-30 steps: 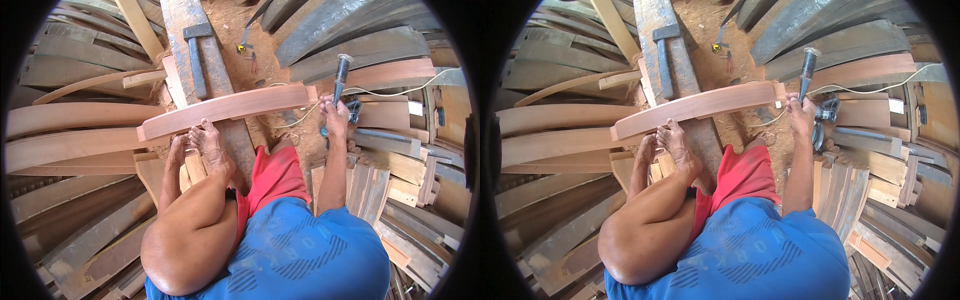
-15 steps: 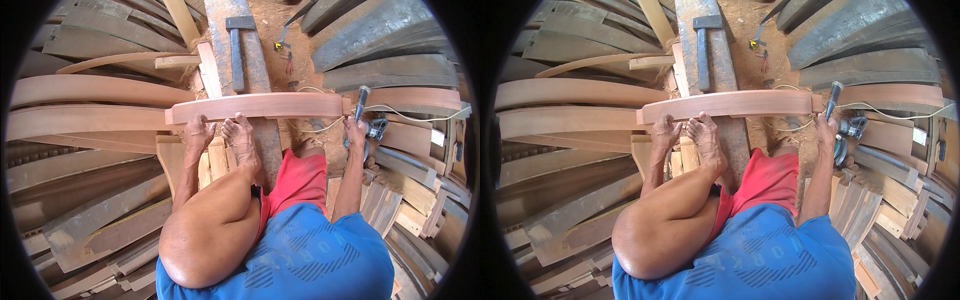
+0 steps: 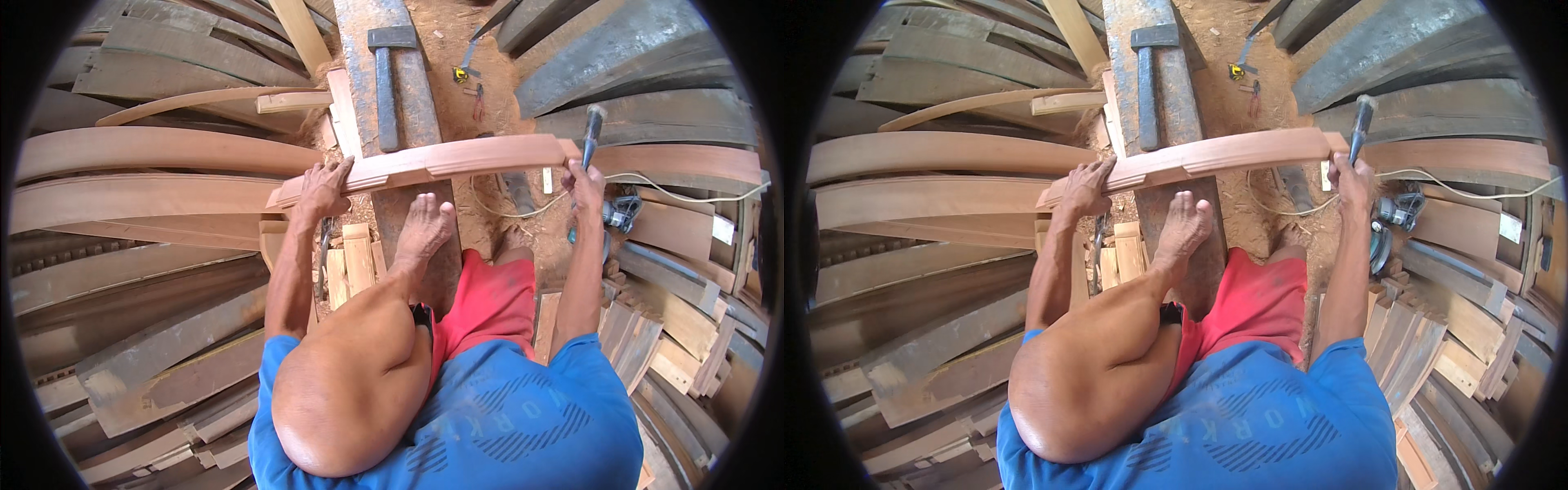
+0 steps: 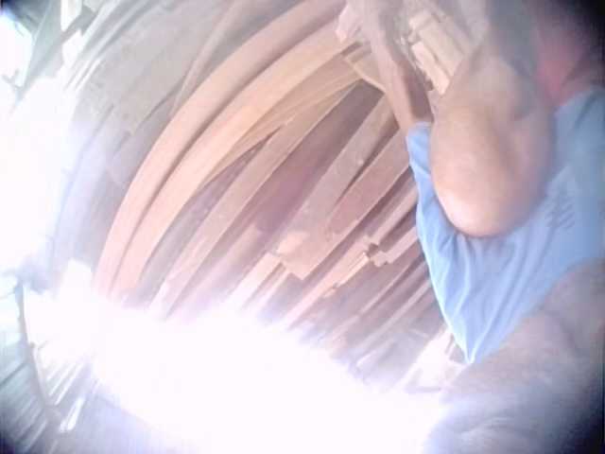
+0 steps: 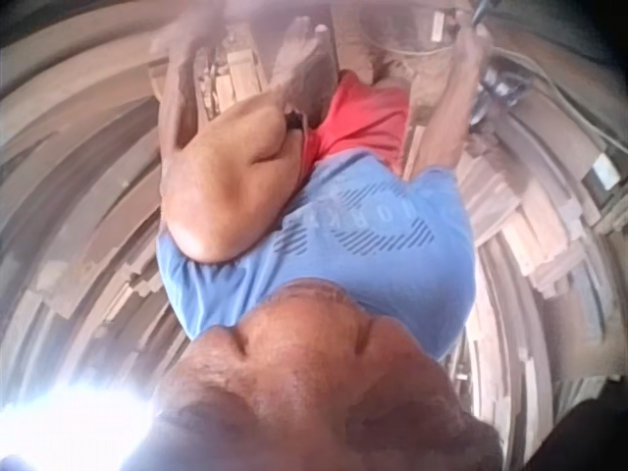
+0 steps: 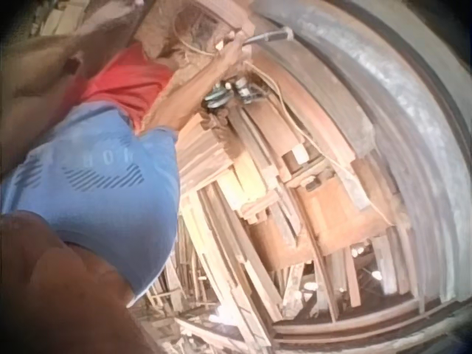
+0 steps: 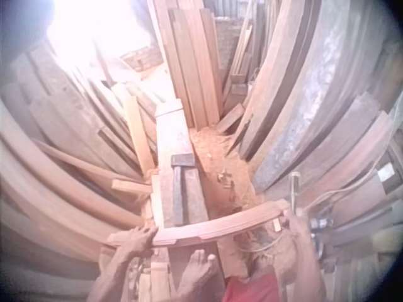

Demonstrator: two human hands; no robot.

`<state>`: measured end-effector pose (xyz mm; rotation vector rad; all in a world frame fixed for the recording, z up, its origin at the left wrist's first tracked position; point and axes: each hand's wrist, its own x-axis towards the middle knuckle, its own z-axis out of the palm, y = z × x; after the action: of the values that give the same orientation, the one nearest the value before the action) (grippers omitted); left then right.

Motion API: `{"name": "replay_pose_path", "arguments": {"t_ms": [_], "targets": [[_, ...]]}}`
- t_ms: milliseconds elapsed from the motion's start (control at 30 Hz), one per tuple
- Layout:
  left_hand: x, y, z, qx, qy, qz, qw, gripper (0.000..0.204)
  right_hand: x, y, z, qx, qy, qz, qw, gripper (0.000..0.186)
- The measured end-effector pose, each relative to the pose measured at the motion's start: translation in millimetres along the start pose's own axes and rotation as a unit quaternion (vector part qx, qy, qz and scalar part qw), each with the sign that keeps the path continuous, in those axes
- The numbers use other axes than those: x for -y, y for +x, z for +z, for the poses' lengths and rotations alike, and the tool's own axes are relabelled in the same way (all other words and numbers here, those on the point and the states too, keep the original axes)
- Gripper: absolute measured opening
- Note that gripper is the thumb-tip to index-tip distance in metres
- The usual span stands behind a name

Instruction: The person uses a chisel and mallet to carve a notch in a piece of wood, using their feet to steady the timber on a wooden base. After carving, they fit two pieces of shaped wood together to check the joint.

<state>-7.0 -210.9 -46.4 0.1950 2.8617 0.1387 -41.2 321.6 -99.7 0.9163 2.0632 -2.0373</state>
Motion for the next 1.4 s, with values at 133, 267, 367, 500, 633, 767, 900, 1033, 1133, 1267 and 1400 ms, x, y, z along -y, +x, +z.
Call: {"name": "replay_pose_path", "arguments": {"t_ms": [133, 267, 367, 500, 633, 767, 900, 1033, 1133, 1267, 1400], "targets": [[-11, -17, 1, 0.047, -0.07, -0.027, 0.996, 0.075, 53, 5, 44, 0.051, 0.155, -0.05, 0.985, 0.02], [-7, -6, 10, 0.092, -0.146, -0.059, 0.983, 0.076, 65, 22, 64, 0.051, 0.171, -0.107, 0.978, 0.015], [0, -10, 18, 0.125, -0.208, -0.105, 0.964, 0.078, 39, 34, 61, 0.104, 0.154, -0.123, 0.975, 0.014], [-7, -20, 31, 0.133, -0.252, -0.16, 0.945, 0.079, 11, 27, 33, 0.106, 0.054, -0.066, 0.991, 0.024], [-18, -35, 42, 0.118, -0.275, -0.204, 0.932, 0.081, -13, 7, -24, 0.141, -0.032, 0.0, 0.99, 0.03], [-30, -44, 51, 0.102, -0.296, -0.233, 0.921, 0.083, -13, -13, -70, 0.163, -0.074, 0.035, 0.983, 0.029], [-33, -47, 61, 0.075, -0.331, -0.263, 0.903, 0.085, 9, -20, -98, 0.174, -0.161, 0.043, 0.971, 0.027], [-32, -59, 74, 0.035, -0.402, -0.311, 0.86, 0.087, 37, -22, -109, 0.201, -0.197, 0.047, 0.958, 0.028], [-36, -74, 82, 0.006, -0.453, -0.346, 0.822, 0.089, 58, -26, -109, 0.219, -0.23, 0.016, 0.948, 0.032], [-48, -88, 106, 0.001, -0.437, -0.34, 0.833, 0.091, 64, -20, -111, 0.248, -0.248, -0.017, 0.936, 0.033], [-88, -88, 64, 0.044, -0.315, -0.291, 0.902, 0.088, 73, -27, -107, 0.254, -0.246, -0.021, 0.935, 0.032]]}}
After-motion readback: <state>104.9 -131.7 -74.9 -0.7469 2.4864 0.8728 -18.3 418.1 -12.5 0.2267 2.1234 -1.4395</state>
